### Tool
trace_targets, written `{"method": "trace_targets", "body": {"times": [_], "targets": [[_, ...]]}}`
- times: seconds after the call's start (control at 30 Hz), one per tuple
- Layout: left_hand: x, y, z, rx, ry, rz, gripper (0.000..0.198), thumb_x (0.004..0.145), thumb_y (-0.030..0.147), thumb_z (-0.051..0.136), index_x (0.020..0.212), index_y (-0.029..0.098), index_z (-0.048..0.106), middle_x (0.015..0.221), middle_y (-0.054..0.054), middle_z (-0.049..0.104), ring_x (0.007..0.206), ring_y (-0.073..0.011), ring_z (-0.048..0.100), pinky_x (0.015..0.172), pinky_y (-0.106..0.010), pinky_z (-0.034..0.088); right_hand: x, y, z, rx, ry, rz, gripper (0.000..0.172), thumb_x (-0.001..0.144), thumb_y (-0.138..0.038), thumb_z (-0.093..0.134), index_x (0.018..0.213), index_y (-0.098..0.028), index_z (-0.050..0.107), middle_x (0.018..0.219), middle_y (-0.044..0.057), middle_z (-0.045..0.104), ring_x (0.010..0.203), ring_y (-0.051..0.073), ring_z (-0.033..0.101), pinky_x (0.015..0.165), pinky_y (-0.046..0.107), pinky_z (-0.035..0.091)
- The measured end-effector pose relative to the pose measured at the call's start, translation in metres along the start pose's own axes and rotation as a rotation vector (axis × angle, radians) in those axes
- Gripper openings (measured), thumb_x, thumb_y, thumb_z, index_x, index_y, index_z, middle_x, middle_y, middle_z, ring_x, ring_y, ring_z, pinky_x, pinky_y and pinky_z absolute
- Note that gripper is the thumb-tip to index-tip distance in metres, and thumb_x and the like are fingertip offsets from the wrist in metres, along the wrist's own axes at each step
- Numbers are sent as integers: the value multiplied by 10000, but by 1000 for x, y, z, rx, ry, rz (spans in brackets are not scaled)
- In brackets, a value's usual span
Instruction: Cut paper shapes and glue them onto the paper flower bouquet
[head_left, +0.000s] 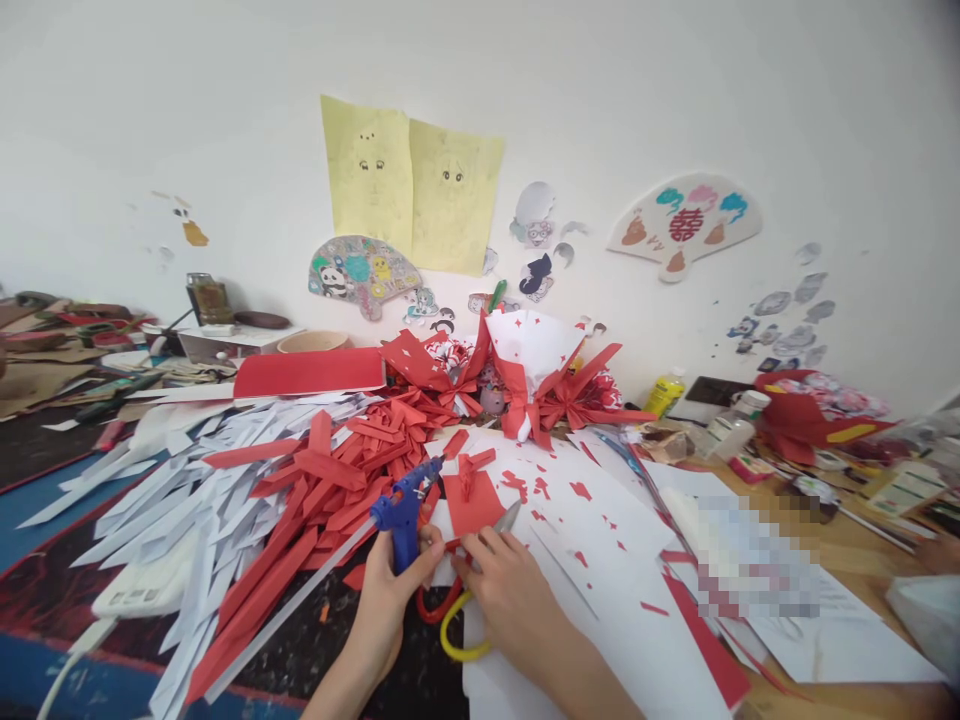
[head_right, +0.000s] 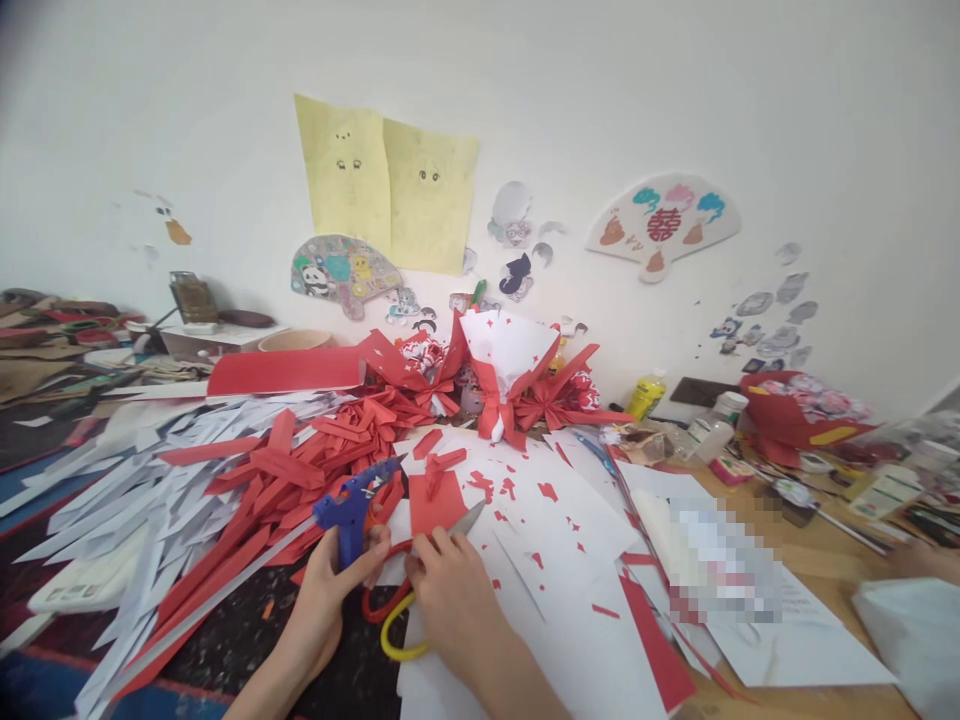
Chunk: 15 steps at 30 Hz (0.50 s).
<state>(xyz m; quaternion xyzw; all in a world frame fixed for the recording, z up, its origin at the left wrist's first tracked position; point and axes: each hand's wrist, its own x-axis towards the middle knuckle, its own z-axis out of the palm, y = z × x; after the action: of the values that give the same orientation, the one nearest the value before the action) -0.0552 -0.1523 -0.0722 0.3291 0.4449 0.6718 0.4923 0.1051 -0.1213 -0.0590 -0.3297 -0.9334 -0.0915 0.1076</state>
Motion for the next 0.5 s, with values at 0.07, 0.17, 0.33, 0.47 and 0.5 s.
{"method": "trace_targets", "body": {"times": [0.07,0.17,0.33,0.47,0.5], "targets": [[0,-2,-1,1,-2,-1,374,659,345,830,881,166,588,768,26,622,571,-84,471,568,-216,412,-1,3,1,81,1,35,289,813,-41,546,1016,-190,689,1008,58,635,936,224,538,745,342,437],[1,-3,-1,5,-5,-6,381,669,349,828,907,167,592,809,17,634,603,-91,492,592,-222,427,-7,8,1,277,101,107,467,777,18,489,1124,-232,677,1071,49,644,986,206,547,814,330,456],[0,1,1,21,-31,5,374,670,354,823,894,161,594,772,21,622,570,-82,455,555,-214,393,-10,14,-4,572,289,248,435,834,13,419,1084,-216,690,1036,55,672,951,183,599,825,310,488],[-1,5,3,41,-33,2,350,667,348,816,874,166,600,740,25,612,562,-90,454,559,-220,389,5,10,-14,413,101,236,180,895,-117,544,933,-191,702,891,33,686,845,181,615,744,283,480],[-1,5,3,42,-37,2,346,669,348,814,873,168,601,738,25,610,563,-92,456,560,-222,391,11,8,-17,332,31,211,147,894,-134,564,887,-181,703,866,35,686,827,184,619,730,284,477]]}}
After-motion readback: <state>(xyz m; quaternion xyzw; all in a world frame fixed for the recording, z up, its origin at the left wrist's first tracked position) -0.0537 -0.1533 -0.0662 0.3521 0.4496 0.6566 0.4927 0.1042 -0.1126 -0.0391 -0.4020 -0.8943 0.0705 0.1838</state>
